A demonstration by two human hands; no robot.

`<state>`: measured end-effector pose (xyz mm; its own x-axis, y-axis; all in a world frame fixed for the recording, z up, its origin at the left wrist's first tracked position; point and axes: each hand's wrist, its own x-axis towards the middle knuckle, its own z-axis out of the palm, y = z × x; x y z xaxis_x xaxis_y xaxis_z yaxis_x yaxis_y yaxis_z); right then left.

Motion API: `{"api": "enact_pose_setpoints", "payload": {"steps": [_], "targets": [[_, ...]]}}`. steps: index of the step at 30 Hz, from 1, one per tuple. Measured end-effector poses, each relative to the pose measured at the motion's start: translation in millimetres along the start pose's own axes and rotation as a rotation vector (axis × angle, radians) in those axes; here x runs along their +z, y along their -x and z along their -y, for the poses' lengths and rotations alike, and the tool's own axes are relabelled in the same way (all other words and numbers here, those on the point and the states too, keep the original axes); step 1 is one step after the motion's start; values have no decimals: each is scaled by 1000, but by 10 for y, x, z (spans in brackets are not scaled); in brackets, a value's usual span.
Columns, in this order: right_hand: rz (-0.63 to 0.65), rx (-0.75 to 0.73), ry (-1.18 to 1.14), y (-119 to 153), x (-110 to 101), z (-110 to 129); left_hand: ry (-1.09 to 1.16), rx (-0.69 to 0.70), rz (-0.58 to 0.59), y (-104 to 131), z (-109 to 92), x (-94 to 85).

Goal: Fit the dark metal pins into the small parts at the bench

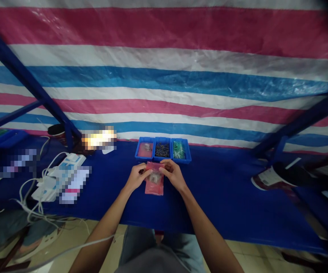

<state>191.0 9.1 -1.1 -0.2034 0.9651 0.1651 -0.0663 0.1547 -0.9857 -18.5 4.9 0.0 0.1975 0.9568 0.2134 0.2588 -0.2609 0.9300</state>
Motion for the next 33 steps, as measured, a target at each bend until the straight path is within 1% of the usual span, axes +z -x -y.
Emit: {"api": "enact_pose_setpoints", "payload": {"steps": [3,5,6,8,10,12,14,16,19,24,28,33], "targets": [[85,-55,229,16,30,22,57,-28,-73,0,26,-34],[101,-103,386,28,51,37,86,-38,-97,-1,28,-42],[94,-120,425,34,58,41,97,-41,-95,-2,25,-41],[61,-135,430,42,62,42,103,-41,-66,-1,20,-31],[12,-136,405,45,54,36,83,-36,-11,2,21,-21],[-6,-124,392,42,47,30,56,-29,32,6,34,-20],[19,-103,416,37,53,29,38,-27,33,9,56,-32],[71,-97,474,35,74,32,28,-25,12,11,74,-50],[119,-130,550,39,109,26,19,-16,24,11,79,-67],[76,-184,533,61,122,-5,16,-5,60,9,50,-51],[40,-194,504,68,119,-1,12,-16,101,6,28,-38],[123,-198,551,71,143,39,26,-3,78,12,20,-58]]}}
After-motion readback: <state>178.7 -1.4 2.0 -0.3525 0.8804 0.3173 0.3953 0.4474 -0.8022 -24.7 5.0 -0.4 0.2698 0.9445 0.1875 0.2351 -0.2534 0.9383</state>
